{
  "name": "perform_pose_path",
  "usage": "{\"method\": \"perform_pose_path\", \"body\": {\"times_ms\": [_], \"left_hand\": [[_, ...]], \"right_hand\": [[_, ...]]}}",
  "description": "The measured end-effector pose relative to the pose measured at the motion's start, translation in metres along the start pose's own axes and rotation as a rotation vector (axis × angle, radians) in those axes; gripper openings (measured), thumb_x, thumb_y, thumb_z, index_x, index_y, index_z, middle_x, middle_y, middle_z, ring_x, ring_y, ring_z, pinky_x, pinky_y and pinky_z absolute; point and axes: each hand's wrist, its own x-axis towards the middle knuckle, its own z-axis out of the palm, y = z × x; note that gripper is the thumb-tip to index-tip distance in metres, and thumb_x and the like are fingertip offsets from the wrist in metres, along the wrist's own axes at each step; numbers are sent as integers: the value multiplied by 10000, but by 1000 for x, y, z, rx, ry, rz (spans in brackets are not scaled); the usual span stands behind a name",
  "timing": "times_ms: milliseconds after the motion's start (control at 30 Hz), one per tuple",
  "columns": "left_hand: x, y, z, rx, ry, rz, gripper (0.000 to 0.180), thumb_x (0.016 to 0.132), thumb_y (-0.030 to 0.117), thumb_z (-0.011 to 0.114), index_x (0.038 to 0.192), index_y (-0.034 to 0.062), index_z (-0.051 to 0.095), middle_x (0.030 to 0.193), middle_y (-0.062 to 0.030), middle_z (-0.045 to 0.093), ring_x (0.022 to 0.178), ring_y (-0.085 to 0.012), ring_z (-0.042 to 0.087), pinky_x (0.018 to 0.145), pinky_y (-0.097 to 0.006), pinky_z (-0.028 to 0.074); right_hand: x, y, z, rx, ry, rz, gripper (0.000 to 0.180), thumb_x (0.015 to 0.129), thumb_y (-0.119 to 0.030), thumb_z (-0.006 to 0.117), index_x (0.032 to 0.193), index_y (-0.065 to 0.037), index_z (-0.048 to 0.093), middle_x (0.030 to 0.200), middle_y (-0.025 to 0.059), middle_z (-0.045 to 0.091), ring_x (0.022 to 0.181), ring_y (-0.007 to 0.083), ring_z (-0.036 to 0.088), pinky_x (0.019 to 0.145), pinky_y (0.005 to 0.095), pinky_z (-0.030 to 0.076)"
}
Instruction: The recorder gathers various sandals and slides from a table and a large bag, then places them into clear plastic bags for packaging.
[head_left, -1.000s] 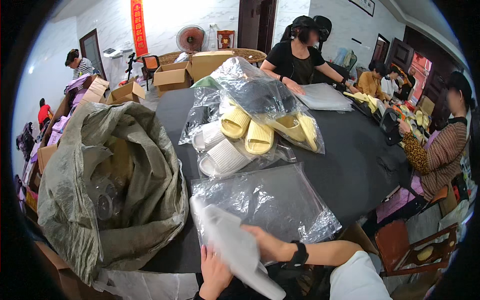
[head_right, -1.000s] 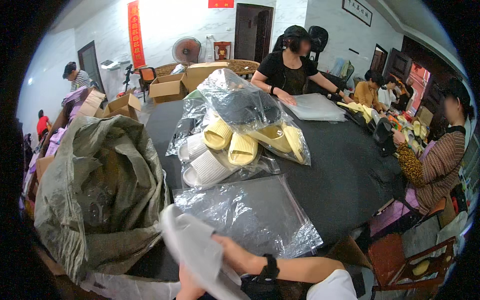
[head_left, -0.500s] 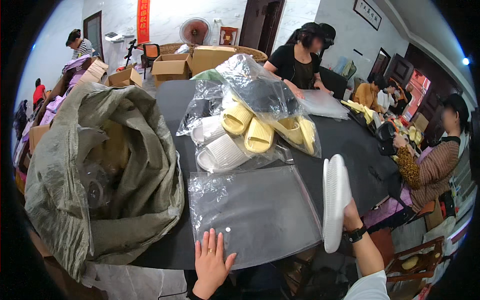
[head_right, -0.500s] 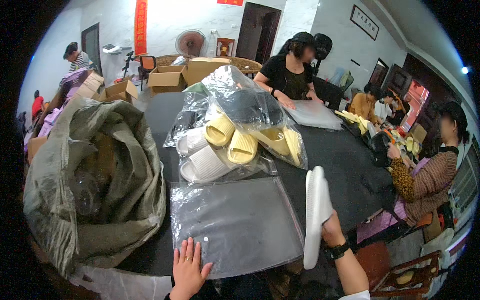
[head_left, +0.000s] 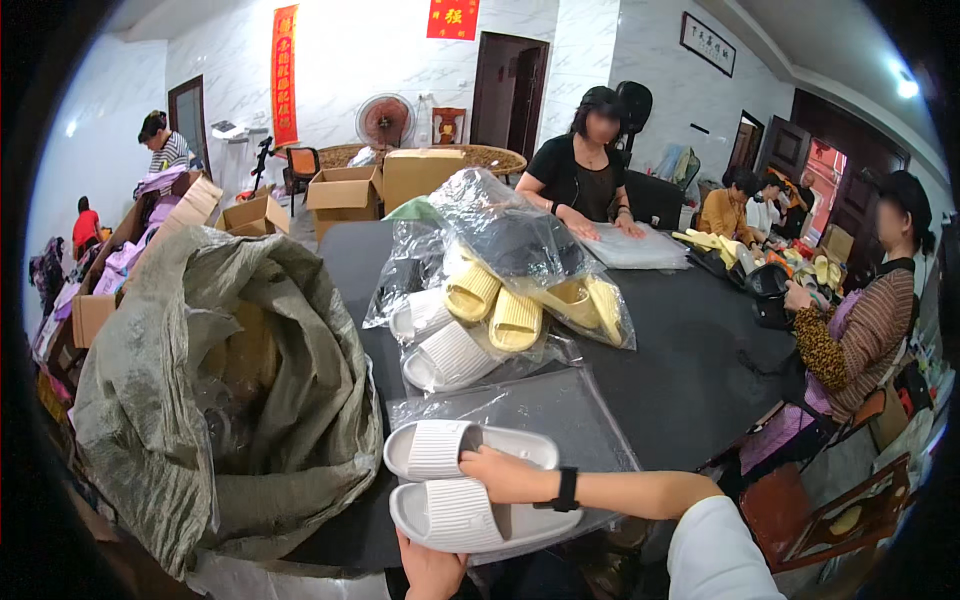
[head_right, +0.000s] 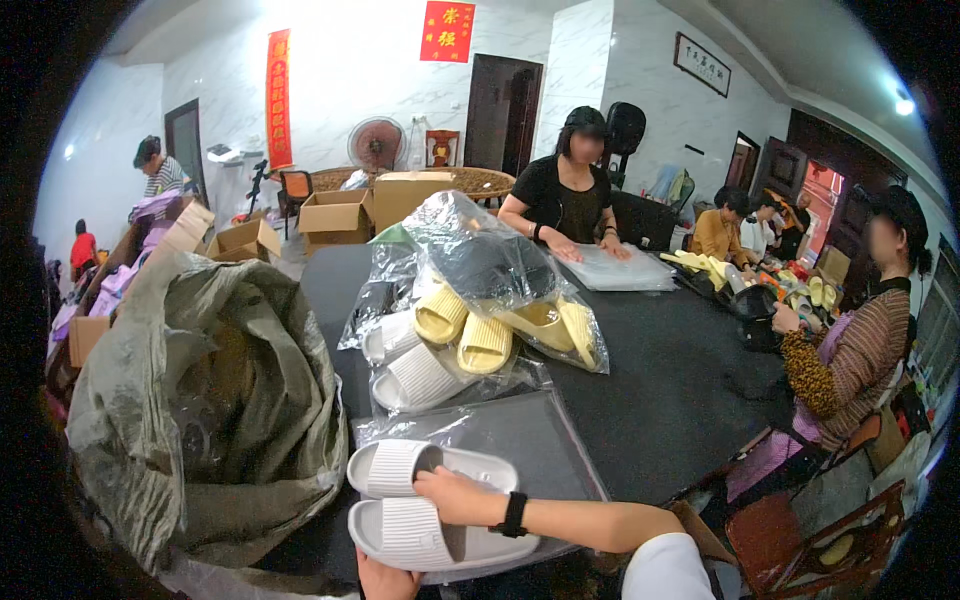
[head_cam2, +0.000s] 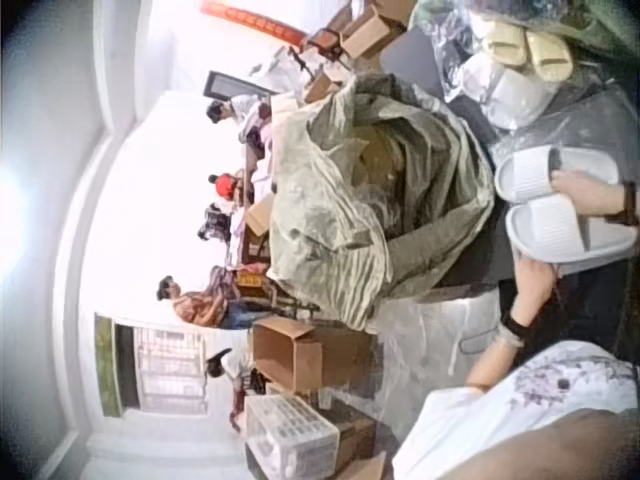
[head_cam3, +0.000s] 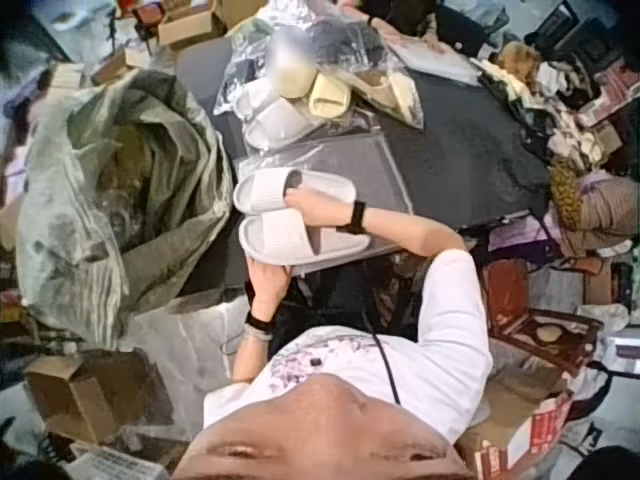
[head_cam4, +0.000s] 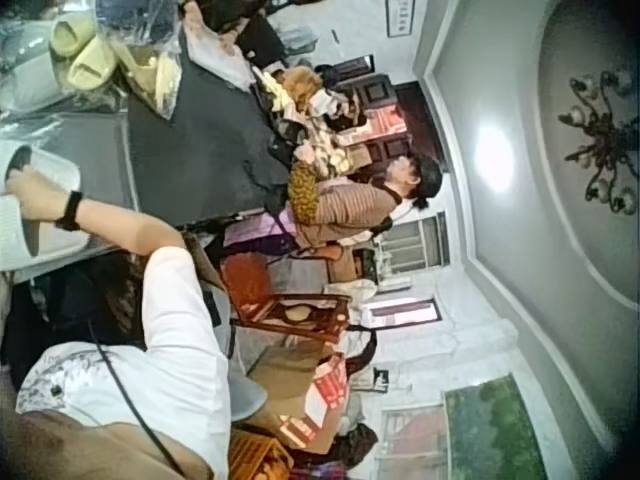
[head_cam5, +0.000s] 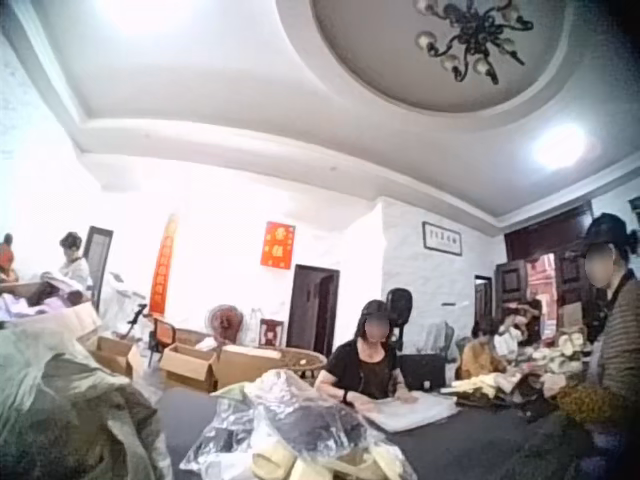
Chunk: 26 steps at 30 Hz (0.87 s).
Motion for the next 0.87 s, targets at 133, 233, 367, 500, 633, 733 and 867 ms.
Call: {"method": "perform_pose_path", "body": {"times_ms": [133, 233, 367, 500, 633, 733, 867], "left_hand": [[3, 1, -4, 28, -202, -130, 537, 836, 314, 494, 1273, 11, 422, 1286, -204, 440, 1231, -368, 351, 1031, -515, 217], [7, 5, -8, 90, -253, -203, 552, 857, 337, 470, 1282, -9, 401, 1325, -213, 391, 1255, -350, 322, 1028, -501, 224], [9, 7, -8, 95, -224, -193, 560, 878, 362, 448, 1296, -6, 387, 1371, -204, 331, 1277, -342, 289, 1025, -494, 227], [10, 6, -8, 102, -245, -188, 577, 873, 382, 456, 1296, -4, 387, 1375, -203, 326, 1282, -344, 280, 1026, -495, 225], [9, 6, -5, 111, -248, -196, 592, 866, 397, 464, 1295, -5, 388, 1380, -201, 319, 1287, -344, 273, 1030, -492, 221], [16, 6, -9, 173, -332, -211, 611, 855, 401, 484, 1299, -6, 380, 1382, -195, 319, 1292, -338, 266, 1032, -490, 221], [36, 9, 6, 3, -233, -166, 700, 783, 423, 592, 1286, -13, 377, 1393, -228, 255, 1298, -394, 221, 1042, -515, 184]], "right_hand": [[-4, 22, 5, -44, 31, 54, 169, 747, -102, 561, 886, -10, 532, 962, 126, 530, 875, 346, 489, 770, 417, 429], [-36, 58, -10, -91, 111, 116, 181, 765, -165, 570, 894, -38, 555, 940, 129, 538, 851, 359, 494, 749, 421, 415], [-104, 127, -42, -217, 307, 267, 186, 740, -203, 619, 832, -43, 591, 862, 154, 578, 832, 342, 539, 721, 409, 425], [-180, 201, -81, -326, 649, 703, 235, 773, -254, 573, 865, -43, 624, 884, 195, 621, 861, 370, 582, 737, 427, 451], [-230, 239, -123, -439, 737, 987, 253, 752, -145, 556, 972, -29, 601, 992, 229, 578, 947, 390, 540, 825, 429, 429], [-188, 194, -130, -485, 787, 1030, 314, 729, -75, 551, 1038, -29, 580, 1237, 214, 416, 1127, 397, 405, 920, 471, 348], [-131, 137, -125, -709, 591, 872, 539, 712, -37, 560, 1238, -88, 458, 1432, 180, 201, 1294, 391, 217, 1011, 557, 199]]}}
